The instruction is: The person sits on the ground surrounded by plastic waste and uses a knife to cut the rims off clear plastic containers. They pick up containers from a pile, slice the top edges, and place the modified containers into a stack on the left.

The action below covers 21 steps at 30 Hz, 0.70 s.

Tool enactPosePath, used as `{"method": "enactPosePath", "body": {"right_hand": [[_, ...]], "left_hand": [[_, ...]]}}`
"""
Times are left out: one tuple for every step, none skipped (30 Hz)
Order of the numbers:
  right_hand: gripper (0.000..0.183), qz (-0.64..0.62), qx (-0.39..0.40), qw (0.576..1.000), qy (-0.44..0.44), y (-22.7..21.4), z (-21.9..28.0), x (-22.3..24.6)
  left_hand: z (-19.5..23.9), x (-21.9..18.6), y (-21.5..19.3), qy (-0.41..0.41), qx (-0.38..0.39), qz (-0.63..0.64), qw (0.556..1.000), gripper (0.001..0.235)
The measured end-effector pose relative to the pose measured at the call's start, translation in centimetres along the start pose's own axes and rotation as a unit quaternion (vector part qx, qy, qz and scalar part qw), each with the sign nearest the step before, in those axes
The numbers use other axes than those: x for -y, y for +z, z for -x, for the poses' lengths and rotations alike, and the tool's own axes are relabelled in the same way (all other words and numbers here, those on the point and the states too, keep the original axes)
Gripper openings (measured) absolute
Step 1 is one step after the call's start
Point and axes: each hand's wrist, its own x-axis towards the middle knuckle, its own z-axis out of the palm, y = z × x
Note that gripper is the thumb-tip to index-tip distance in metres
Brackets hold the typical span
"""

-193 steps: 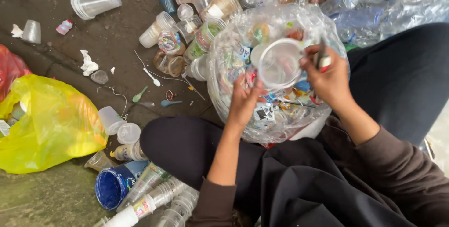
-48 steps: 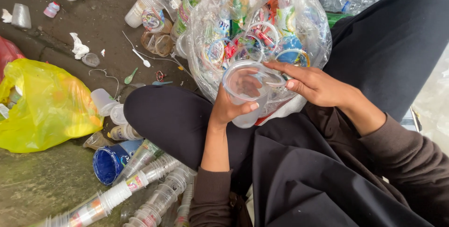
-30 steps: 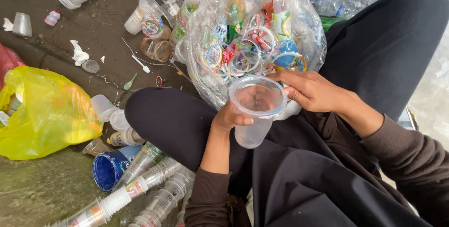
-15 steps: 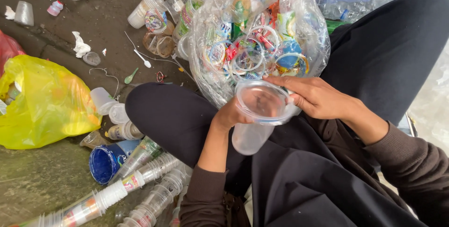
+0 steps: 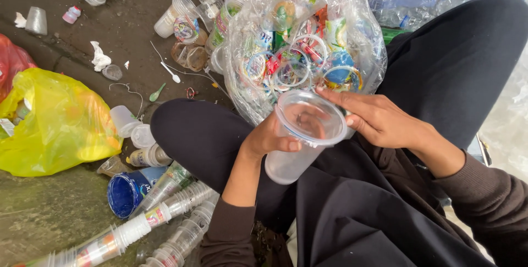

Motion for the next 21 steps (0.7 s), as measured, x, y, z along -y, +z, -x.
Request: {"method": "enactPosePath", "body": {"right_hand": [[0.058,0.0,0.0,1.0,-0.001,0.3,0.3,-0.7],[0.058,-0.015,0.0,1.0,-0.011,0.6,0.6,-1.5],[0.059,-0.03,-0.001,0.999,-0.02,0.9,1.0,-2.2],[0.059,-0.03,-0.002,0.999,-0.02,0.9,1.2,-2.4],[0.058,-0.044,-0.004,0.999,-0.016,1.0,1.4,-2.6],[0.058,-0.058,-0.007,0.998,-0.012,1.1,1.6,-2.9],[0.058,-0.058,-0.008,0.998,-0.013,1.1,1.5,-2.7],[0.055,-0.034,-0.023,0.999,-0.009,1.0,1.5,-2.5],[0.053,-0.01,-0.039,0.999,-0.005,0.9,1.4,-2.3],[0.053,-0.01,-0.039,0.999,-0.006,0.6,1.4,-1.9],[0.054,0.016,-0.041,0.999,-0.008,0.3,1.4,-1.6],[0.056,0.043,-0.044,0.998,-0.011,0.1,1.3,-1.2],[0.056,0.043,-0.044,0.998,-0.012,-0.1,1.1,-0.9],[0.058,0.031,-0.041,0.999,-0.018,-0.1,1.1,-0.5],[0.06,0.019,-0.037,0.999,-0.024,-0.2,1.0,-0.1],[0.06,0.018,-0.037,0.999,-0.026,-0.3,0.9,0.1],[0.059,0.011,-0.024,0.999,-0.034,-0.3,0.8,0.3],[0.058,0.005,-0.011,0.999,-0.041,-0.5,0.8,0.6],[0.058,0.006,-0.012,0.999,-0.042,-0.3,0.7,0.3],[0.058,-0.004,-0.027,0.998,-0.052,0.0,0.9,0.1],[0.06,-0.014,-0.042,0.997,-0.063,0.4,1.0,-0.2]], "left_hand": [[-0.4,-0.5,0.3,0.001,-0.001,-0.001,1.0,0.092],[-0.8,-0.9,0.7,-0.026,0.05,0.034,0.998,0.087],[-1.3,-1.3,1.0,-0.052,0.1,0.07,0.991,0.083],[-1.4,-1.0,1.1,-0.053,0.101,0.069,0.991,0.083],[-1.4,-0.7,1.1,-0.056,0.101,0.088,0.989,0.085],[-1.5,-0.5,1.1,-0.059,0.102,0.106,0.987,0.088],[-1.6,-1.2,1.8,-0.06,0.102,0.105,0.987,0.088],[-1.8,-1.8,2.5,-0.047,0.092,0.142,0.984,0.089],[-2.1,-2.5,3.2,-0.035,0.082,0.18,0.98,0.091],[-1.8,-2.1,2.3,-0.035,0.081,0.179,0.98,0.091],[-1.5,-1.7,1.4,-0.012,0.061,0.122,0.991,0.092],[-1.2,-1.3,0.5,0.011,0.04,0.065,0.997,0.092],[-1.3,-1.4,0.4,0.011,0.04,0.064,0.997,0.092],[-1.3,-1.4,0.5,-0.006,0.063,0.074,0.995,0.09],[-1.2,-1.4,0.6,-0.023,0.085,0.084,0.993,0.088],[-1.0,-0.7,0.3,-0.023,0.084,0.082,0.993,0.088],[-0.8,-0.1,0.1,-0.03,0.1,0.117,0.988,0.088],[-0.7,0.7,-0.1,-0.037,0.117,0.152,0.981,0.089],[-1.1,0.2,0.5,-0.037,0.118,0.151,0.981,0.089],[-1.3,-0.1,1.2,-0.048,0.135,0.138,0.98,0.093],[-1.6,-0.3,2.0,-0.058,0.152,0.125,0.979,0.097]]}}
